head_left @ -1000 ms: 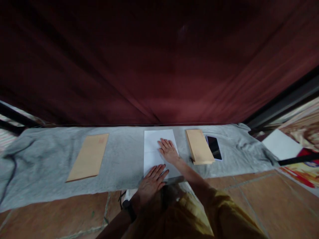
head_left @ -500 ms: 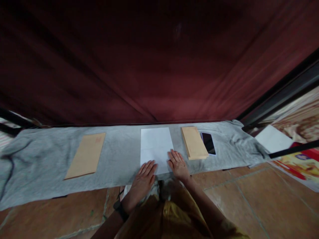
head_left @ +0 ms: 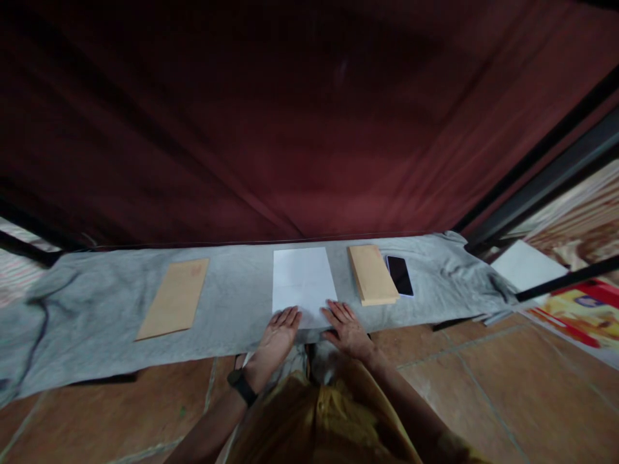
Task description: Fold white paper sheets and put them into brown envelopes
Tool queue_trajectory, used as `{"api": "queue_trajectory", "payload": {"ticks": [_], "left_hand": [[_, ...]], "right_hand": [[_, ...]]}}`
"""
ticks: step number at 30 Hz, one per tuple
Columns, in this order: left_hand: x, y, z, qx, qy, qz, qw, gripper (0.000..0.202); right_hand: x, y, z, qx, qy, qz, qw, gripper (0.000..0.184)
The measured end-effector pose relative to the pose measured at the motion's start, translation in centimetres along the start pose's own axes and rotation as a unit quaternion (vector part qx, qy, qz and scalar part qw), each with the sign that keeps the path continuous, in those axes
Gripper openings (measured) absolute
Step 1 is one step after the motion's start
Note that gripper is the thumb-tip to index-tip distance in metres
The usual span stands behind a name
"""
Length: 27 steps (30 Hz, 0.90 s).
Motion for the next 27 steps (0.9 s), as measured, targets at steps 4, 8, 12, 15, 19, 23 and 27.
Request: {"api": "queue_trajectory", "payload": {"ticks": [4, 8, 12, 15, 19, 23, 27], "left_hand": [[-0.3, -1.3, -0.2, 0.021, -0.029, 0.034, 0.999, 0.056], [-1.4, -3.4, 0.9, 0.064, -0.063, 0.073, 0.993, 0.058], [-2.2, -5.3, 1.8, 0.071, -0.093, 0.083, 0.990, 0.056], [-2.4, -6.6, 0.8, 0.069, -0.121, 0.114, 0.984, 0.062], [-1.6, -8.1, -3.3, 0.037, -0.203, 0.171, 0.963, 0.068], [-1.2, -8.0, -7.2, -0.010, -0.282, 0.228, 0.932, 0.061], [-1.4, -5.9, -8.5, 0.001, -0.303, 0.237, 0.923, 0.054]], "right_hand": [[-0.5, -0.4, 0.8, 0.010, 0.080, 0.004, 0.997, 0.061], [-1.6, -0.7, 2.2, 0.035, 0.163, 0.018, 0.986, 0.069], [-1.8, -1.0, 2.4, 0.026, 0.189, -0.002, 0.982, 0.058], [-1.4, -1.2, 2.1, 0.013, 0.189, -0.004, 0.982, 0.050], [-1.4, -1.2, 2.4, 0.040, 0.228, 0.009, 0.973, 0.047], [-1.7, -0.6, 2.7, 0.078, 0.273, -0.006, 0.959, 0.044], [-2.0, 0.3, 2.4, 0.099, 0.306, -0.018, 0.947, 0.038]]}}
Point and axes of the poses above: each hand's wrist, its own y-axis towards the middle knuckle, its own x-axis out of the palm, z = x × y, the point moved 7 cm from there along y, towards the middle knuckle, and after that the axes turned 14 degrees about x, right-handed, at the moved point
